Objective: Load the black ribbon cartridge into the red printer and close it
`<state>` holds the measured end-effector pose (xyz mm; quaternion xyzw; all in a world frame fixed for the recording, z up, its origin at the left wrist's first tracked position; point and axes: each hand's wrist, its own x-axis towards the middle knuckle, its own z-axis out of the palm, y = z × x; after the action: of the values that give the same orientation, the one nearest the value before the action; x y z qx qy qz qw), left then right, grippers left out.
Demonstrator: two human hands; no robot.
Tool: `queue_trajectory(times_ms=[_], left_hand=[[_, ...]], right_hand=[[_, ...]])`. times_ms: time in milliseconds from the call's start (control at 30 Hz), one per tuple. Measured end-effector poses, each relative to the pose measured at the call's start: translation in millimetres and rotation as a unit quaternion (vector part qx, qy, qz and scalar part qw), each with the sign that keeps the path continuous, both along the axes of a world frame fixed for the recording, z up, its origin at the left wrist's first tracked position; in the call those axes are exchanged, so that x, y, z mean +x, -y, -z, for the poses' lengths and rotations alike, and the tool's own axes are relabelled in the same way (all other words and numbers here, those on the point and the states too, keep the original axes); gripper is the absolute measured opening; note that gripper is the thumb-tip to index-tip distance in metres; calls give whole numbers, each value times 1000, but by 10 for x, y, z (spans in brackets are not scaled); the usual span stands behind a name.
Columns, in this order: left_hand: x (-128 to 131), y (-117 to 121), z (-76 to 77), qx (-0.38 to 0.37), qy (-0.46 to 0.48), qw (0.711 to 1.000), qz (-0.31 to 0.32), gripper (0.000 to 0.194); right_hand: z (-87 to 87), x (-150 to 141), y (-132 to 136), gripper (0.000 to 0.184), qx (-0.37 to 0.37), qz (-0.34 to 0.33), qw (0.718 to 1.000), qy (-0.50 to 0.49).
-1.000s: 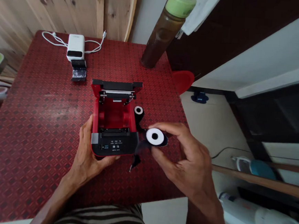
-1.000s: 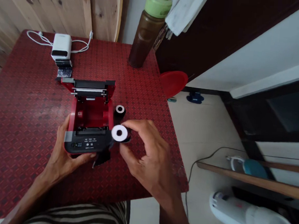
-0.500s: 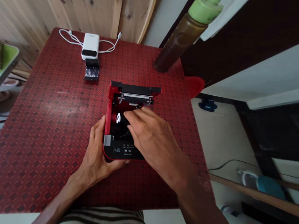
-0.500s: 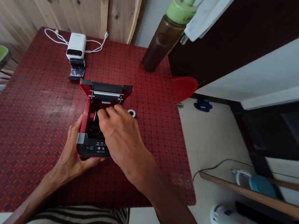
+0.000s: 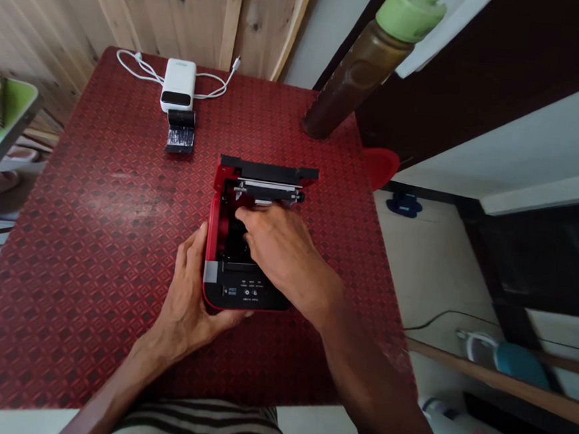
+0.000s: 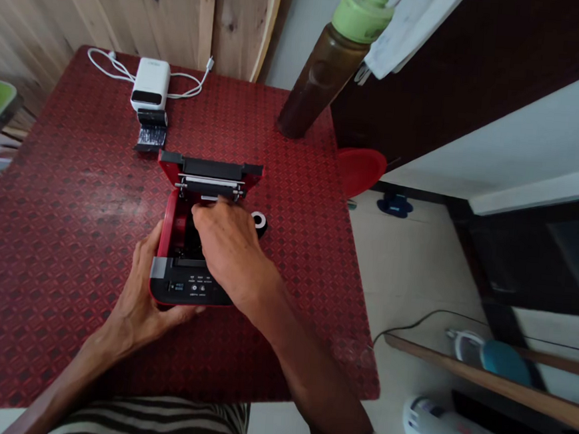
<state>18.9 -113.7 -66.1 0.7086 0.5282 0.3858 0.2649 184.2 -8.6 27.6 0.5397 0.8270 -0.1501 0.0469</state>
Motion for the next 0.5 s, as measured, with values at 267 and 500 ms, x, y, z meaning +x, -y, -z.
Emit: queue_trajectory(times_ms=[267, 500], left_hand=[[1, -13, 0, -5, 5, 1000, 5, 137], [-176, 39, -96, -80, 44, 995, 51, 134]], right_hand=[[-9, 328, 247, 50, 67, -53, 978, -188], [-45, 416, 330, 27, 62, -126, 969, -203]])
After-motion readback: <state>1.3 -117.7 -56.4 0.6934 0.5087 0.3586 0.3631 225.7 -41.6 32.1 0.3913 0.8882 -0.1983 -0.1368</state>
